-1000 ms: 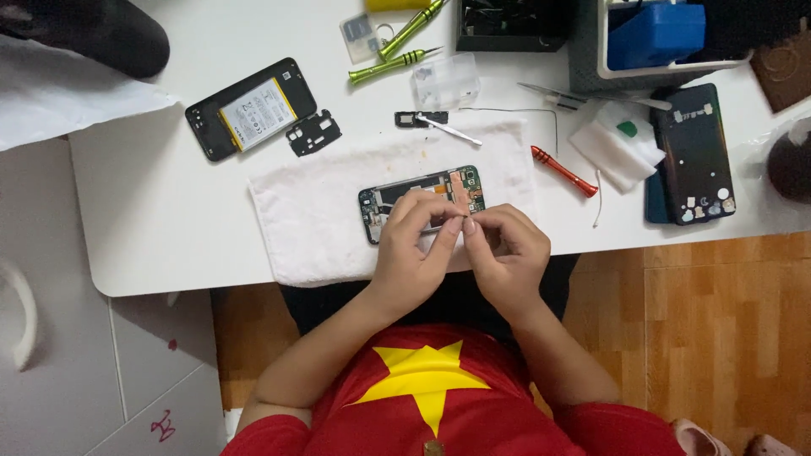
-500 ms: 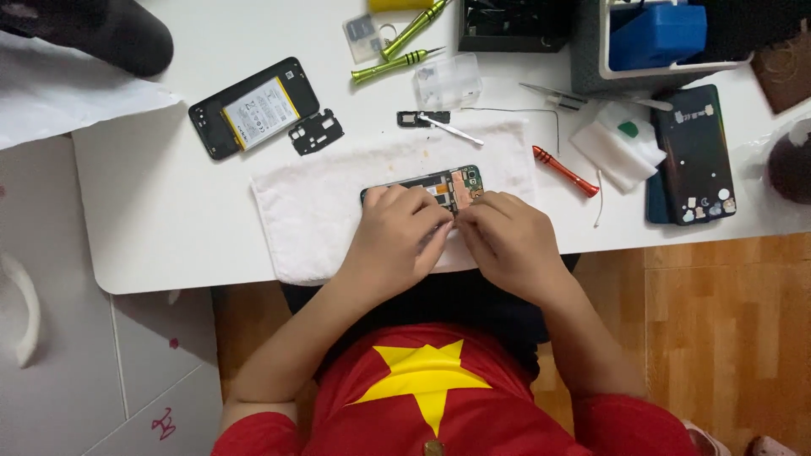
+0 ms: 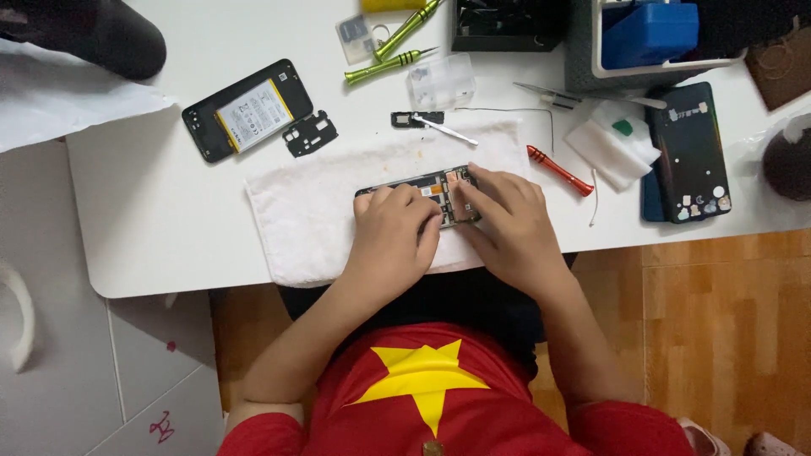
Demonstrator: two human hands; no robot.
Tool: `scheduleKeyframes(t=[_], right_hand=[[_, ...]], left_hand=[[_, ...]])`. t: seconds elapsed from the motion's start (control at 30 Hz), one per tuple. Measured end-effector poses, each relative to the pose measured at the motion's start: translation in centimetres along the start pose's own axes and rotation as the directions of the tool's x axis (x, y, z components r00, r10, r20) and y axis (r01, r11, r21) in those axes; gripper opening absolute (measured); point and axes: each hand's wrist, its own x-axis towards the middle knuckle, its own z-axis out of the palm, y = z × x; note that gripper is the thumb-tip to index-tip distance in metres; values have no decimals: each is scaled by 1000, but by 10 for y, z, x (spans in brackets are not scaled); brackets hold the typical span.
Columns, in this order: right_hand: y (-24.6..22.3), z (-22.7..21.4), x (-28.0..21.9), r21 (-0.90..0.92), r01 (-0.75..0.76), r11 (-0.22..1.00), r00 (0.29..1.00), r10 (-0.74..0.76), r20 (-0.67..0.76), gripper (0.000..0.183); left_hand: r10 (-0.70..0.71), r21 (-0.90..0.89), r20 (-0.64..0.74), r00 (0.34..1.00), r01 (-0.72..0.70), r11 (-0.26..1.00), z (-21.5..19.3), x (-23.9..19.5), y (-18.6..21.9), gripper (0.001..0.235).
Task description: A person is reassembling a smartphone, carefully placing internal components like the motherboard and battery into the frame and using small tools for precision adjustments.
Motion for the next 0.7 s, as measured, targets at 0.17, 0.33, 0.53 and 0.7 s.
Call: scheduleKeyframes(t=[0.17, 0.33, 0.53, 0.7], right_hand=[[-2, 6, -6, 5, -51, 999, 997, 51, -55, 58], [0, 15, -13, -22, -54, 998, 993, 51, -104, 54], [0, 18, -17, -45, -50, 998, 988, 43, -145, 50], [2, 22, -20, -49, -21, 999, 979, 10, -205, 40]], left_hand=[[-32, 27, 63, 997, 31, 999, -6, 7, 3, 24], [-31, 19, 104, 994, 29, 999, -5, 11, 6, 25], [-44, 71, 128, 991, 35, 997, 0, 17, 8, 25], [-19, 82, 99, 995, 10, 997, 8, 20, -2, 24]])
